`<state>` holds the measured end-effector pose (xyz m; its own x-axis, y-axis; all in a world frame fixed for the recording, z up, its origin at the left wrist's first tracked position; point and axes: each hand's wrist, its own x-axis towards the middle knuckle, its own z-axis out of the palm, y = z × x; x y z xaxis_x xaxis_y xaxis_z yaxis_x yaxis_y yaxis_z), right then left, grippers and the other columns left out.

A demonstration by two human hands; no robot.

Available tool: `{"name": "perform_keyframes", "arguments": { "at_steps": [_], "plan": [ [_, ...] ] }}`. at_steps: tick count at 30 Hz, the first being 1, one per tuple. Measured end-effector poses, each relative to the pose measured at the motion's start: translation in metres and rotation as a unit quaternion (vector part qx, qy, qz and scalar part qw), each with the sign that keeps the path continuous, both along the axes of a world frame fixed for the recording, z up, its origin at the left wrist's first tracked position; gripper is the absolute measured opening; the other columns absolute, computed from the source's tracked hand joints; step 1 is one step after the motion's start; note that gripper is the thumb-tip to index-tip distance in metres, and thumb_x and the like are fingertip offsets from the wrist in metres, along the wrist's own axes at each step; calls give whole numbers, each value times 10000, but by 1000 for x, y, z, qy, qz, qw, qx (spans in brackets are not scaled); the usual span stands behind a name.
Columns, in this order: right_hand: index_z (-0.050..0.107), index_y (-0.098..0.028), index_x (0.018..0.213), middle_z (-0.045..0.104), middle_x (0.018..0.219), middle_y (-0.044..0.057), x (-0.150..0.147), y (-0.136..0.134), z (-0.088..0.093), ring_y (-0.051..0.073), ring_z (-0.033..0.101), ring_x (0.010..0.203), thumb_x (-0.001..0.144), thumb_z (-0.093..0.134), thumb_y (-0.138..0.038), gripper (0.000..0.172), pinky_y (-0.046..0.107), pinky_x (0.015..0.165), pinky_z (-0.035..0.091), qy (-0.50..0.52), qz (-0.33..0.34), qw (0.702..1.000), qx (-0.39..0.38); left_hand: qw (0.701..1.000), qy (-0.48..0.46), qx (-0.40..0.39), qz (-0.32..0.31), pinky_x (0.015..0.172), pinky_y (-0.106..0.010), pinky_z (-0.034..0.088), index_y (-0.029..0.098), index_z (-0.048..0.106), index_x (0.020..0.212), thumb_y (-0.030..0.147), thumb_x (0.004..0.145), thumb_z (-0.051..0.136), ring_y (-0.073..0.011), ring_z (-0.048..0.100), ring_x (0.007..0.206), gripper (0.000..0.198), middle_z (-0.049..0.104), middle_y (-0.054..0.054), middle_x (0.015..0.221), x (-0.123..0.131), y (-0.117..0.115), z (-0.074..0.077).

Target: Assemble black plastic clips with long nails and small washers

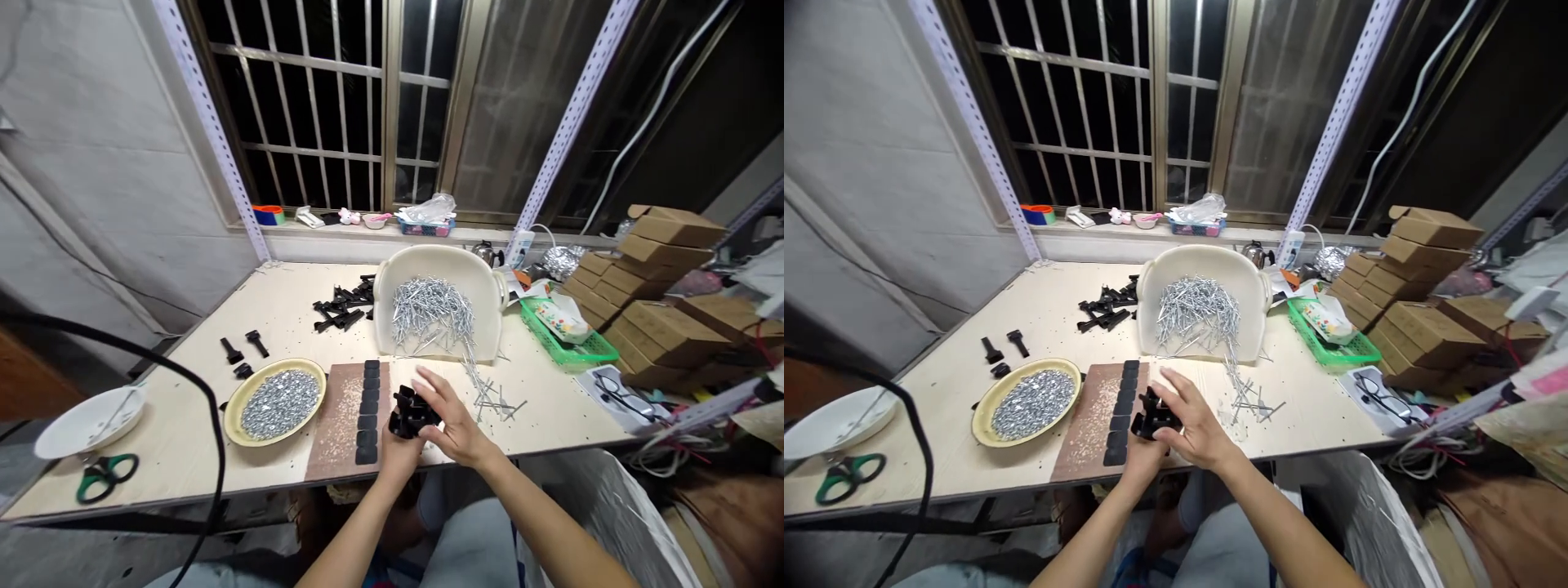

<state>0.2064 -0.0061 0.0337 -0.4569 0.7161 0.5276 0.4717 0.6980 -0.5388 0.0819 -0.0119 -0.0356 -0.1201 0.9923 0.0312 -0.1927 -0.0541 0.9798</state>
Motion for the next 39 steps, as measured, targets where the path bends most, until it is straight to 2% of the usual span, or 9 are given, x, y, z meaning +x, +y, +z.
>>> {"name": "perform_keyframes", "arguments": {
  "at_steps": [6, 10, 13, 16, 18, 23, 26, 32, 39],
  "plan": [
    [466, -204, 1247, 558, 1189, 86, 6, 4, -14, 199, 409, 1196, 896, 376, -423, 423, 418, 1034, 281, -40, 39, 996, -73, 1000, 12, 2, -21, 708, -315, 479, 131, 605, 904, 194, 543, 657, -216, 610, 782, 370, 674, -76, 859, 20, 5, -19],
    [386, -220, 1306, 430, 1323, 81, 24, 11, -25, 192, 356, 1235, 899, 355, -435, 461, 393, 1023, 294, -24, 18, 996, -86, 997, 58, -39, -21, 638, -290, 470, 136, 626, 810, 213, 506, 698, -192, 605, 688, 321, 673, -49, 755, 17, 8, -16],
    [459, -189, 1239, 476, 1273, 94, 59, 27, -29, 188, 418, 1181, 890, 388, -376, 402, 338, 978, 339, -68, -200, 969, -131, 994, 83, -74, -7, 612, -286, 463, 143, 632, 750, 232, 503, 714, -194, 608, 660, 275, 666, -42, 690, 14, 9, -12],
    [598, -106, 1009, 595, 1061, 166, 103, 47, -35, 234, 526, 1041, 838, 452, -264, 275, 336, 884, 386, -147, -441, 859, -214, 994, 87, -69, -1, 637, -290, 463, 142, 637, 723, 243, 512, 715, -203, 616, 691, 246, 673, -56, 705, 13, 8, -10],
    [630, -73, 869, 626, 925, 203, 127, 58, -40, 274, 570, 954, 757, 532, -219, 208, 344, 796, 416, -166, -487, 819, -255, 995, 76, -61, -2, 664, -294, 465, 144, 639, 738, 248, 513, 719, -207, 622, 722, 261, 680, -63, 736, 14, 7, -10],
    [602, -113, 634, 636, 667, 127, 144, 71, -45, 268, 617, 747, 589, 638, -184, 91, 305, 639, 437, -155, -476, 814, -296, 998, 52, -35, -14, 740, -327, 469, 165, 622, 836, 230, 536, 714, -216, 629, 788, 320, 690, -67, 813, 13, -1, -8],
    [596, -141, 790, 643, 732, 70, 129, 67, -33, 205, 611, 766, 674, 568, -198, 133, 281, 680, 445, -123, -455, 843, -259, 998, 53, -19, -28, 769, -345, 466, 184, 610, 896, 217, 551, 707, -217, 628, 808, 360, 691, -60, 848, 11, -6, -5],
    [479, -190, 1041, 626, 775, 21, 66, 23, 7, 145, 612, 681, 778, 572, -290, 296, 283, 630, 516, 278, -208, 934, -82, 997, 57, -41, 1, 755, -352, 471, 183, 617, 865, 232, 543, 714, -230, 633, 804, 340, 695, -60, 827, 10, -2, 10],
    [630, -218, 867, 666, 833, 49, 28, -12, 14, 180, 615, 805, 795, 571, -209, 93, 332, 735, 503, 142, -70, 987, 14, 997, 65, -45, -1, 680, -308, 479, 157, 633, 876, 274, 528, 735, -211, 634, 732, 382, 696, -55, 787, 7, 1, 20]
  ]
}}
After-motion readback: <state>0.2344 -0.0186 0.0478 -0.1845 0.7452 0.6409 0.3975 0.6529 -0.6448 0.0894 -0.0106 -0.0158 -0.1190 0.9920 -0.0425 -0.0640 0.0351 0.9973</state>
